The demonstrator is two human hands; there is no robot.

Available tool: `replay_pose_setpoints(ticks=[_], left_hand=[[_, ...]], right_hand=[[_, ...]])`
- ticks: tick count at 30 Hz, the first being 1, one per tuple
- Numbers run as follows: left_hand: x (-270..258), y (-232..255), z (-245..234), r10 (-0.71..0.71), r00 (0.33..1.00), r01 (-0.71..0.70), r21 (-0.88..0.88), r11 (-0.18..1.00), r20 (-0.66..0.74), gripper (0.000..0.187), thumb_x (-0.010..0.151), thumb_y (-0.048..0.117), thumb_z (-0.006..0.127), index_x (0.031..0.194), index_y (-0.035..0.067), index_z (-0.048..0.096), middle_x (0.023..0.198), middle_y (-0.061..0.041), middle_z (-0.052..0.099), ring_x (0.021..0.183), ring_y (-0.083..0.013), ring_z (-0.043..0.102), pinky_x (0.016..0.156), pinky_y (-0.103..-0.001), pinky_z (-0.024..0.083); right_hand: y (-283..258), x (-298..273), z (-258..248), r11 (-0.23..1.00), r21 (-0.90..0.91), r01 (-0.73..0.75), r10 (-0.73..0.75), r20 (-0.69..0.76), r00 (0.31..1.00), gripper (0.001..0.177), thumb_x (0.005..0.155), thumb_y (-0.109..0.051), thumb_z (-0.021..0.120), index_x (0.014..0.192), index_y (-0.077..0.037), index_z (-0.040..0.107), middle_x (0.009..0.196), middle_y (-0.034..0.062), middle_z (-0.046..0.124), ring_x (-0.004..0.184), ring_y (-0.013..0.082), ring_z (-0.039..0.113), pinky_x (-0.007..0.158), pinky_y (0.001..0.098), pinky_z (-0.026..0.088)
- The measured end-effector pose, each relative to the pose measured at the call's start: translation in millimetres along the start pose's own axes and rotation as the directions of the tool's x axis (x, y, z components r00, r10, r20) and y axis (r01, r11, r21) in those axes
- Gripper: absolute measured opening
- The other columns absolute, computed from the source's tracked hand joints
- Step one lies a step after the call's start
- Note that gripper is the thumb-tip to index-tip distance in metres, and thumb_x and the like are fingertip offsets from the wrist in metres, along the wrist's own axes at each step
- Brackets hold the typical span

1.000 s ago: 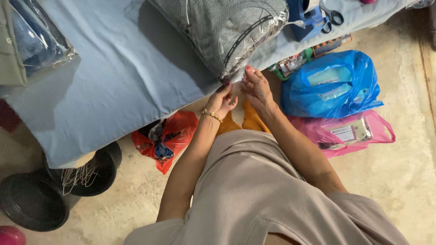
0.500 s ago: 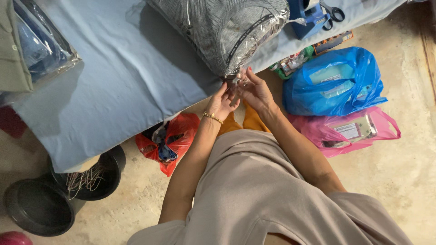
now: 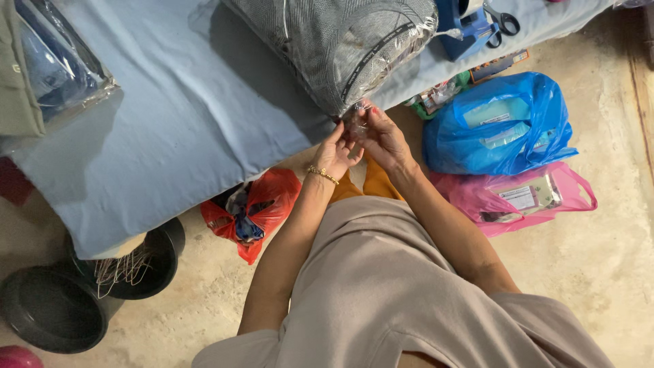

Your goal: The person packages a folded grey garment into a clear plastic sleeve by hand, using scissors and tape to seal the corners and edges of the bag.

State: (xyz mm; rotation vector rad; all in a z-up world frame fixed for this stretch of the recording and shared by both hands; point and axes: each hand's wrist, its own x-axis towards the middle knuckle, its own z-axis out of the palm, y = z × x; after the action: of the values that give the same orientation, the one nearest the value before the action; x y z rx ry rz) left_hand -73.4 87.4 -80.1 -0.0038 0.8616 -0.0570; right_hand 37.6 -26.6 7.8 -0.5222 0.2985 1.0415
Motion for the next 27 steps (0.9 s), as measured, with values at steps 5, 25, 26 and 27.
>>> replay_pose_setpoints(ticks=[5,25,26,27], left_hand=[[-2.9,1.9,3.3,-0.003,1.0,0.003,0.02,1.0,0.011,0.038,0.09,0.037,0.075,0.121,0.019,0.06,0.122,0.008,0.058,0.116,-0.0101,0.05,0.102,-0.048,0.039],[-22.4,0.0,17.1,0.072,0.995,-0.07,-0.022,0.997,0.066,0.027,0.094,0.039,0.071,0.115,0.024,0.068,0.095,0.012,0.063,0.083,-0.009,0.05,0.079,-0.036,0.046],[-21.0,-1.6,10.3,0.082,0.996,-0.082,0.01,0.997,0.036,0.026,0.093,0.04,0.072,0.113,0.024,0.068,0.087,0.01,0.059,0.083,-0.0096,0.051,0.077,-0.037,0.045],[-17.5,-0.7,4.9,0.081,0.997,-0.081,0.004,0.997,0.004,0.023,0.093,0.038,0.073,0.111,0.023,0.068,0.087,0.009,0.058,0.083,-0.0095,0.05,0.077,-0.036,0.045]], right_hand=[[4.7,6.7,-1.9,0.991,0.128,0.035,-0.032,-0.029,0.999,0.023,0.105,-0.019,0.056,0.126,-0.009,0.057,0.118,0.0084,0.068,0.109,0.0242,0.063,0.105,0.0512,0.048],[2.5,4.6,19.0,0.998,0.013,-0.06,0.061,-0.172,0.983,0.018,0.1,-0.022,0.055,0.108,-0.008,0.063,0.108,0.0102,0.07,0.1,0.0259,0.066,0.096,0.0507,0.051],[2.7,1.6,24.2,0.996,0.068,-0.06,0.071,-0.175,0.982,0.017,0.101,-0.022,0.055,0.108,-0.008,0.062,0.11,0.0111,0.07,0.103,0.0271,0.066,0.101,0.0516,0.05],[3.4,-0.4,26.9,0.991,0.123,-0.06,0.082,-0.179,0.98,0.017,0.101,-0.022,0.054,0.108,-0.007,0.061,0.112,0.0121,0.07,0.105,0.0283,0.066,0.106,0.0525,0.05]])
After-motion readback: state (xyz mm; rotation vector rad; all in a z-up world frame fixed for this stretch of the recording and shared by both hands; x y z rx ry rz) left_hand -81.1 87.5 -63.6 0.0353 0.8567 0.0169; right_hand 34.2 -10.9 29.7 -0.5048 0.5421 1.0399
